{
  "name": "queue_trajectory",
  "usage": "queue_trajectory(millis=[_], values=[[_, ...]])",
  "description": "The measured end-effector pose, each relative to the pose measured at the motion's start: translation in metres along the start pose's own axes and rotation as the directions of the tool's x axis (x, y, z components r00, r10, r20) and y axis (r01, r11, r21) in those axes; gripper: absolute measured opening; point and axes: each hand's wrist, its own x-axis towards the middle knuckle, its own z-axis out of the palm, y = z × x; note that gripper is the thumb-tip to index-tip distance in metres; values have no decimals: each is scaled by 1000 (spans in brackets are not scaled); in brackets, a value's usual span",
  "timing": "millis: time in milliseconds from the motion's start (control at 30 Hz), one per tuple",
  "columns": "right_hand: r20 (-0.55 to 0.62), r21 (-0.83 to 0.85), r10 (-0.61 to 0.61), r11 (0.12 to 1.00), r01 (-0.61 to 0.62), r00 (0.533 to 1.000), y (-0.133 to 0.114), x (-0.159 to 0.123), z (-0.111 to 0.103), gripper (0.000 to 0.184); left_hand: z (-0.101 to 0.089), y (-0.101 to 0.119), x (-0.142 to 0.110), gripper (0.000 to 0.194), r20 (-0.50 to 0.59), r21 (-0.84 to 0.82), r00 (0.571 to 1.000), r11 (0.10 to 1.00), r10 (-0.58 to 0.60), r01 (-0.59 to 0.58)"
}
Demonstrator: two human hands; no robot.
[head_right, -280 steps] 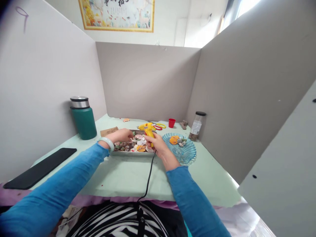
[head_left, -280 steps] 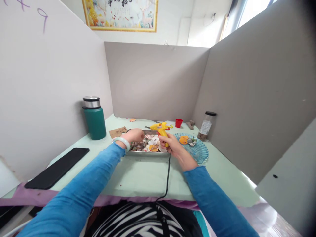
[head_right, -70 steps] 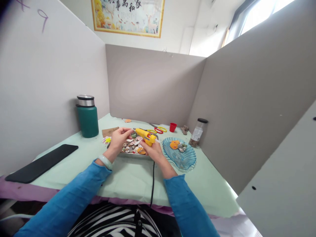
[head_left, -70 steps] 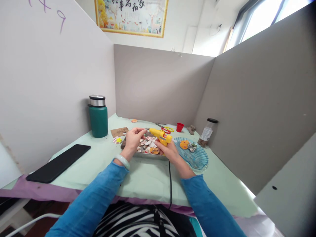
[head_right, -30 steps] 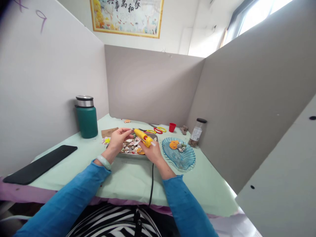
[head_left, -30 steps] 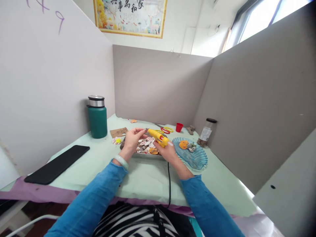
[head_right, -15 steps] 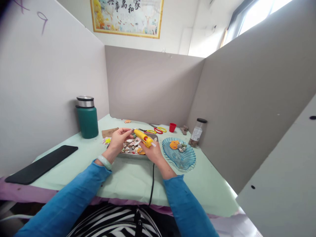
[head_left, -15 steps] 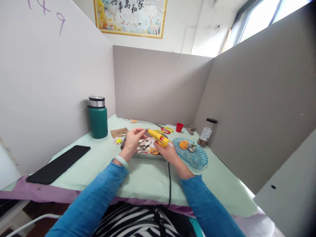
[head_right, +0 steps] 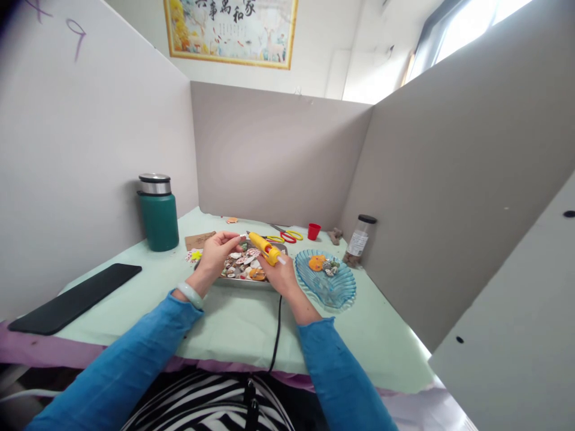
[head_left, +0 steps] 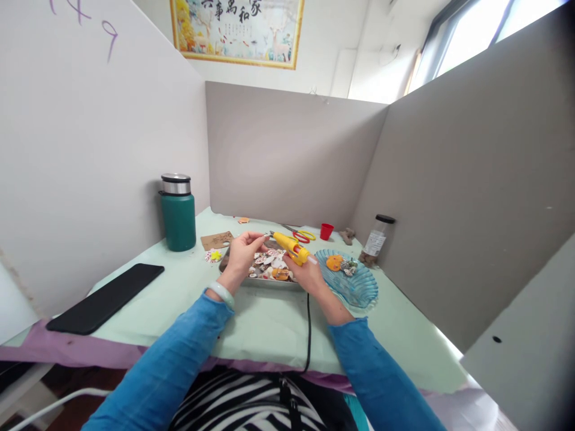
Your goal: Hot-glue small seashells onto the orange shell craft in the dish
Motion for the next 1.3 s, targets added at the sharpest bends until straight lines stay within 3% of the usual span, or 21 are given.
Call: queue_trajectory(millis=[467, 767, 1300], values=[[50, -21, -54, 998, 55, 997, -7, -6, -1, 27, 0, -2, 1, 34, -13, -33, 1000, 999, 4, -4], [87, -64, -157, 985, 163, 984, -7, -6, -1, 25, -1, -2, 2, 36, -35, -5, 999, 1000, 4, -4], [-15, -101, -135, 986, 133, 991, -3, -3, -3, 23, 3, 5, -4, 33, -25, 60, 1000, 998, 1, 0]])
